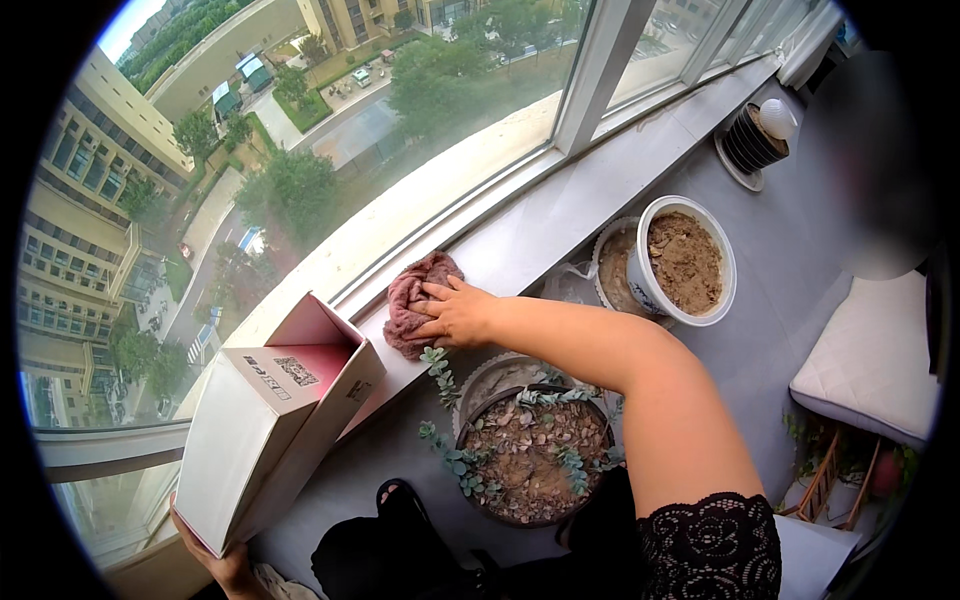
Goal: The person cleans a window sill and glass using a cloth. They move a cardboard box containing electronics and a battery to the floor, then wipe the sill and glass. They also handle a small pink box and a plastic bag before continuing to clean the area.
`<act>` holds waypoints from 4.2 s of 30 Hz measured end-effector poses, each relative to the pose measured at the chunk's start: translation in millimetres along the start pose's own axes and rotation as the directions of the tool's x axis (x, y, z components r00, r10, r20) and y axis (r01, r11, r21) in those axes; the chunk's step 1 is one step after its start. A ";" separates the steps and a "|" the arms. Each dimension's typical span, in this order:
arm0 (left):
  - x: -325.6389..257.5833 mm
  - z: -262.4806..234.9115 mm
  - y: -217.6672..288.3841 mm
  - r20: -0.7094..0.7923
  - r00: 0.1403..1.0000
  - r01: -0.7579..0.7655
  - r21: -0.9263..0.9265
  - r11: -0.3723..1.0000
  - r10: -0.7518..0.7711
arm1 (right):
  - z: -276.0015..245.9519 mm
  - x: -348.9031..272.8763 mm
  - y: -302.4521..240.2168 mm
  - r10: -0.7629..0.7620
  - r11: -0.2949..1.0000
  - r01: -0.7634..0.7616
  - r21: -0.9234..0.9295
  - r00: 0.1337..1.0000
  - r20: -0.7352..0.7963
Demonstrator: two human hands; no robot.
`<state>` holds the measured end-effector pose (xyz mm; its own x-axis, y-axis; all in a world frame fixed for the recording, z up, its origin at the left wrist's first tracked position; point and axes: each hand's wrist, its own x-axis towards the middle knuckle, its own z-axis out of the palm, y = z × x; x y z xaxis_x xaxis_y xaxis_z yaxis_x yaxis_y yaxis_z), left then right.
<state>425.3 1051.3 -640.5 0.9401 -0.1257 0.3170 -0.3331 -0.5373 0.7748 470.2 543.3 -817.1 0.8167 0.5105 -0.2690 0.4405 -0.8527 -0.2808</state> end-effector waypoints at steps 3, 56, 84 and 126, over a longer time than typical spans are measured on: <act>-3.4 -8.2 5.7 0.057 0.991 0.123 -0.100 0.987 -0.118 | 21.0 -42.1 45.4 0.059 0.996 -0.066 -0.056 0.992 -0.111; 40.6 315.9 15.7 0.677 0.731 -0.230 0.133 0.964 0.082 | -30.5 -115.9 193.7 0.826 0.496 -0.761 0.419 0.263 -0.499; 28.2 343.6 -16.7 0.912 0.402 -0.845 0.336 0.415 0.082 | 43.1 -117.9 85.9 0.300 0.938 -0.340 0.064 0.707 -0.640; 24.6 350.6 -46.1 0.883 0.425 -0.876 0.346 0.336 0.200 | 127.1 -201.0 78.0 0.774 0.580 -0.661 0.476 0.630 -0.069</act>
<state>489.4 780.5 -860.1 0.3972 -0.8972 -0.1931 -0.9103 -0.3586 -0.2065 293.1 388.2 -902.0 0.8809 -0.3456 -0.3233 -0.4613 -0.7795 -0.4237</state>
